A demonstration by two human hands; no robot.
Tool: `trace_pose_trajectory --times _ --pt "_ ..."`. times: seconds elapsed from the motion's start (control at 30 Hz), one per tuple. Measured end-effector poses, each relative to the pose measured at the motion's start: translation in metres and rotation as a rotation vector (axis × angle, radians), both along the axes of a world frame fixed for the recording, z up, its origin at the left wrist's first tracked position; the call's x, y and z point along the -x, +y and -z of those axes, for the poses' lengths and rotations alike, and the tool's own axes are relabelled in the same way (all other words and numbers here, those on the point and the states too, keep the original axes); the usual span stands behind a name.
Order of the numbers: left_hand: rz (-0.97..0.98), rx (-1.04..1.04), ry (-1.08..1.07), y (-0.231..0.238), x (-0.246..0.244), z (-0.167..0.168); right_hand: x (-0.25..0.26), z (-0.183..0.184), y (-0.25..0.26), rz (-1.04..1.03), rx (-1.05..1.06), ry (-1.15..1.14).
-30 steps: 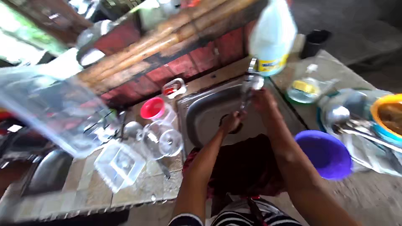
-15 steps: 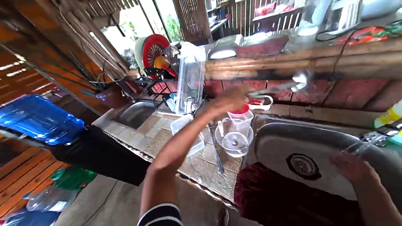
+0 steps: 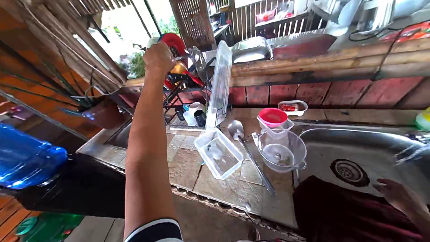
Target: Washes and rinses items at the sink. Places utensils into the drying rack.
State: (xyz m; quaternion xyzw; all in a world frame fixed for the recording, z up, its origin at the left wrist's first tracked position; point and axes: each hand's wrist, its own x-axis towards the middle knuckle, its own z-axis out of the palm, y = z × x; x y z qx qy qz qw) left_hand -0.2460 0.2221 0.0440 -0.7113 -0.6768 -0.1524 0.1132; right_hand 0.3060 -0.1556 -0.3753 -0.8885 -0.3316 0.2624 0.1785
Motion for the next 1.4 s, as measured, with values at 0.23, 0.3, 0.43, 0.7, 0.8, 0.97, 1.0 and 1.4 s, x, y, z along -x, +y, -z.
trace_pose_trajectory --times 0.23,0.3,0.43,0.7,0.8,0.97,1.0,1.4 --pt "0.224 0.204 0.249 0.049 -0.001 0.013 -0.002 0.012 -0.013 0.019 -0.095 -0.069" --pt "0.273 0.237 0.259 0.044 -0.001 0.010 -0.005 0.011 -0.012 0.034 -0.092 -0.048" --pt "0.349 0.128 0.281 0.007 0.003 0.006 -0.004 -0.002 -0.004 0.150 -0.158 0.122" --pt "0.329 0.571 0.156 -0.202 -0.072 0.196 0.059 -0.053 0.074 0.129 -0.479 0.596" --pt "0.189 0.869 0.096 -0.223 -0.095 0.267 0.103 -0.072 0.117 -0.115 -0.398 0.764" --pt "-0.042 0.604 0.015 -0.254 -0.116 0.303 0.128 -0.070 0.159 -0.330 -0.159 0.719" --pt "-0.054 0.576 0.002 -0.262 -0.120 0.294 0.125 -0.071 0.161 -0.337 -0.142 0.719" --pt "0.801 0.271 -0.232 -0.375 -0.215 0.193 -0.072 -0.062 0.035 0.054 -0.243 0.730"
